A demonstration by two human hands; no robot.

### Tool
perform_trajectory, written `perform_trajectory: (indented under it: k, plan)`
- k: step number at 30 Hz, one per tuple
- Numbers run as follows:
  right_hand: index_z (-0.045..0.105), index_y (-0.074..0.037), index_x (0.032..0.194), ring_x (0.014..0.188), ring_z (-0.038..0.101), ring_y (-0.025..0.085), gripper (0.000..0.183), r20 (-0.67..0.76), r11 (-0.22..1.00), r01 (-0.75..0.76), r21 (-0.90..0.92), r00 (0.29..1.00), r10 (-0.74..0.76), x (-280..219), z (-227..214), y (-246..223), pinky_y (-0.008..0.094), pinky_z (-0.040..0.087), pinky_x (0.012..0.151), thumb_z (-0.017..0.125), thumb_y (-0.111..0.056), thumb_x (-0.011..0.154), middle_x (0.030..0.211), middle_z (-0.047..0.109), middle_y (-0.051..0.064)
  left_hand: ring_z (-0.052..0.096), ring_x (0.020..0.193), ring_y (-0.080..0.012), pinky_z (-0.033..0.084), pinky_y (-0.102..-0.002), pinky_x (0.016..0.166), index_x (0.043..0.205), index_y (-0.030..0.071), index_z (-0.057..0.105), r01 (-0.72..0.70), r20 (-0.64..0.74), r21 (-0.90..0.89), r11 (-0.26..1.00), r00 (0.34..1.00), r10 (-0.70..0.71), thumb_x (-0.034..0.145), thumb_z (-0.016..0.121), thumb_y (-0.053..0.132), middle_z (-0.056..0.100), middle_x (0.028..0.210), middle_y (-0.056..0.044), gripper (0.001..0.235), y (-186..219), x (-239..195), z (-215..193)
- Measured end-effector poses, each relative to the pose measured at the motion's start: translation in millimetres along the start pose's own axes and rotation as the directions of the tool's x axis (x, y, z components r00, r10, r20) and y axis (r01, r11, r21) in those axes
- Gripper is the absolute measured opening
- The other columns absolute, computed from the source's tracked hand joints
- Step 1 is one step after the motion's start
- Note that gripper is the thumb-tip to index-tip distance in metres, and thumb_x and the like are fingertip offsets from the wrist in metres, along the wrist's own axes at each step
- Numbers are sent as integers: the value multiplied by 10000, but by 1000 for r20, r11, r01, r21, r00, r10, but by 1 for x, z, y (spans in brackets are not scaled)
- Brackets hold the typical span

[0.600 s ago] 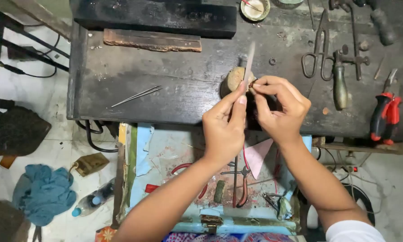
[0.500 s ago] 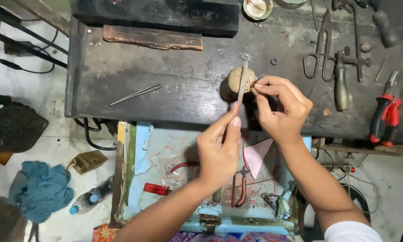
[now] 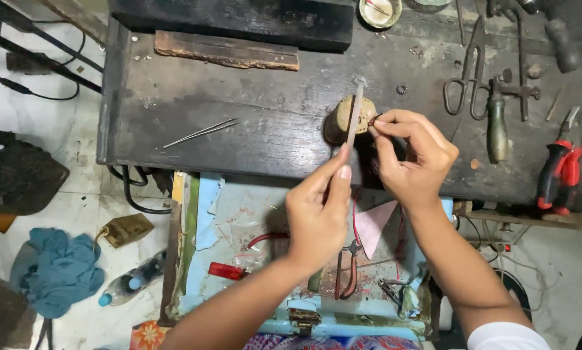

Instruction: The person holds a small metal ring against a wooden peg and uses a metal file to smooth its surface. They repeatedly rotate the ring and adjust their grip to file different sections while keeping the ring stable on the peg.

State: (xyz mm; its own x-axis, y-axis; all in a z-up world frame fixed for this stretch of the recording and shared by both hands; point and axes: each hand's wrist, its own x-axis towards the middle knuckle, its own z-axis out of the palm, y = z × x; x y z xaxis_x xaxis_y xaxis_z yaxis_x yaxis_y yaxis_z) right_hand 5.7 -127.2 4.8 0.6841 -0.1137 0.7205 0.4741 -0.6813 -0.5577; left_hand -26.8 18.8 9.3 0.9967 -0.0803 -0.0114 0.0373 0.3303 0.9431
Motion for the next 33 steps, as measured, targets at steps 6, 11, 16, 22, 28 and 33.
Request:
perform_trajectory:
  k: [6,11,16,22,28,33]
  plan:
    - [776,54,902,774,741,362,132,-9,1000,-21,9,1000,21,0,0,-1,432,589,759,810,182,903,889,765,194,607,1045,-121,602,-348,879,1261,12,674,7,44,56,998,999,-10,995,599,-12,711,1193,-201,277,0,17,2]
    - [777,46,894,776,744,362,128,-24,1000,-17,1,1000,17,1,1,-3,431,587,744,802,170,913,893,770,185,523,526,-36,445,-188,417,1272,82,695,27,-8,-71,997,1000,-28,1020,587,13,637,633,-40,283,-20,33,17]
    - [779,44,889,773,748,370,127,-34,999,-28,16,999,28,0,1,-4,434,592,756,805,168,895,887,769,190,458,455,-65,388,-226,368,1301,57,673,54,-40,9,998,998,-54,1021,574,15,591,572,-60,300,0,-8,1]
    - [781,33,884,776,754,358,139,-44,999,-50,12,998,50,-1,1,-5,423,596,761,796,171,888,888,773,171,496,492,-73,417,-241,388,1272,54,690,49,-16,20,999,999,-48,1002,591,-18,629,588,-91,296,-19,11,12]
    - [786,15,899,798,758,361,139,-40,999,-42,-7,998,42,-1,1,-5,436,595,753,803,153,896,907,780,163,436,490,-50,362,-213,380,1292,70,681,26,-50,-91,996,998,-30,1023,569,-9,549,569,-32,303,-18,24,20]
    - [782,18,883,775,757,361,141,-44,999,-42,11,998,43,2,1,-7,415,598,759,805,157,881,884,776,164,443,415,-102,364,-241,341,1291,51,687,79,-62,-11,997,995,-80,1006,569,-30,535,511,-90,319,-12,-17,1]
